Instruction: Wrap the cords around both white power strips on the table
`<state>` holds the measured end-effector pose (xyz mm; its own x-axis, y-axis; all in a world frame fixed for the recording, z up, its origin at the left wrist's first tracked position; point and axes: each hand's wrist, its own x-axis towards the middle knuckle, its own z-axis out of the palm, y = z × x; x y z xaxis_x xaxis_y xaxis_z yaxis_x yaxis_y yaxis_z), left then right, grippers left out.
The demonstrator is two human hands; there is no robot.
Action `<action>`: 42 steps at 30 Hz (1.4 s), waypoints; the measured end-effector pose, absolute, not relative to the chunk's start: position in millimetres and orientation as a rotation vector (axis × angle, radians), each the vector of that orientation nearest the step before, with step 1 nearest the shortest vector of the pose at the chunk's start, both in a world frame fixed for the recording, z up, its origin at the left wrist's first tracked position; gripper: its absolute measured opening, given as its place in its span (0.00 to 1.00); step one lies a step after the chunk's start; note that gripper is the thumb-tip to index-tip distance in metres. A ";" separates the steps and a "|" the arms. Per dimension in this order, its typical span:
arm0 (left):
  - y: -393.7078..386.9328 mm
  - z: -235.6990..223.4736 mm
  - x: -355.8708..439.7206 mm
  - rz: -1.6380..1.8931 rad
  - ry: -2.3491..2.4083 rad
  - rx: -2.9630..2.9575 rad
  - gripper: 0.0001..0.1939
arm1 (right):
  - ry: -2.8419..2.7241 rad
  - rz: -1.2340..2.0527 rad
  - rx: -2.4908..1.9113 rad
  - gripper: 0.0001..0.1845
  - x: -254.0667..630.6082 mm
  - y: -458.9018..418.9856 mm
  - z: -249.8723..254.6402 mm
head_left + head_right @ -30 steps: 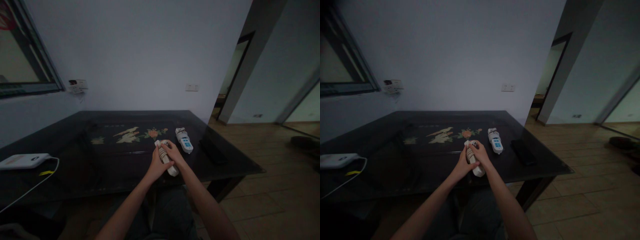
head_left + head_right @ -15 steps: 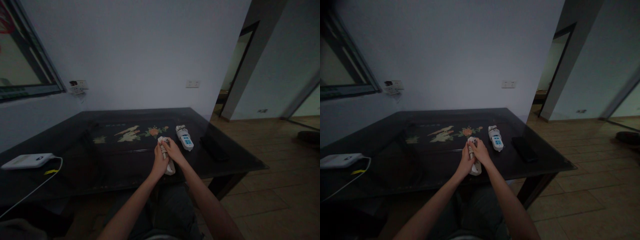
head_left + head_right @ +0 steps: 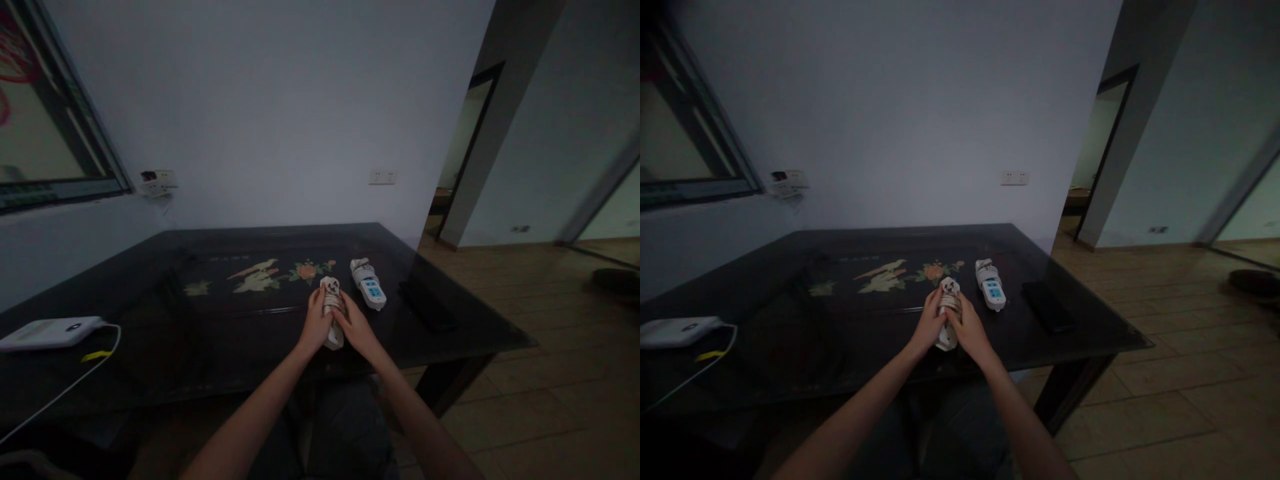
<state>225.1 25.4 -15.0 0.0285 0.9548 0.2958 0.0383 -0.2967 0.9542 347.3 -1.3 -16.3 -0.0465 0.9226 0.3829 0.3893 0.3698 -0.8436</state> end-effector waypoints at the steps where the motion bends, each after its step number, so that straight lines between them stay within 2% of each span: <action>1: 32.1 -15.8 225.7 1.397 1.069 1.441 0.39 | -1.632 0.678 -1.189 0.31 350.6 -8.0 -22.7; 6: 62.5 -20.9 241.4 1.459 1.040 1.272 0.37 | -1.780 0.541 -1.262 0.38 357.7 -25.9 -33.6; 12: 84.1 -25.3 272.1 1.514 0.981 1.067 0.34 | -1.927 0.213 -1.560 0.33 357.5 -5.8 -8.1; 17: 95.8 -28.3 284.8 1.536 0.964 0.950 0.32 | -2.018 0.028 -1.625 0.31 366.3 9.9 -7.4; 26: 106.2 -31.2 293.1 1.595 0.929 0.827 0.55 | -2.055 -0.086 -1.622 0.27 366.2 21.8 -19.4; 35: 105.9 -25.7 288.6 1.687 0.951 0.831 0.60 | -2.018 -0.111 -1.696 0.28 363.9 18.0 -12.0; 39: 109.6 -27.0 288.5 1.683 0.994 0.756 0.57 | -1.962 -0.103 -1.835 0.28 355.1 18.4 -5.2; 42: 115.1 -29.8 287.0 1.657 1.036 0.696 0.45 | -1.943 -0.118 -1.888 0.28 349.9 19.8 -1.4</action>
<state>287.0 115.1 -29.8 -0.3157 0.9480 -0.0401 -0.4507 -0.1126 0.8855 349.9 19.8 -1.4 0.0165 0.9342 0.3563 0.9705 0.0707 -0.2305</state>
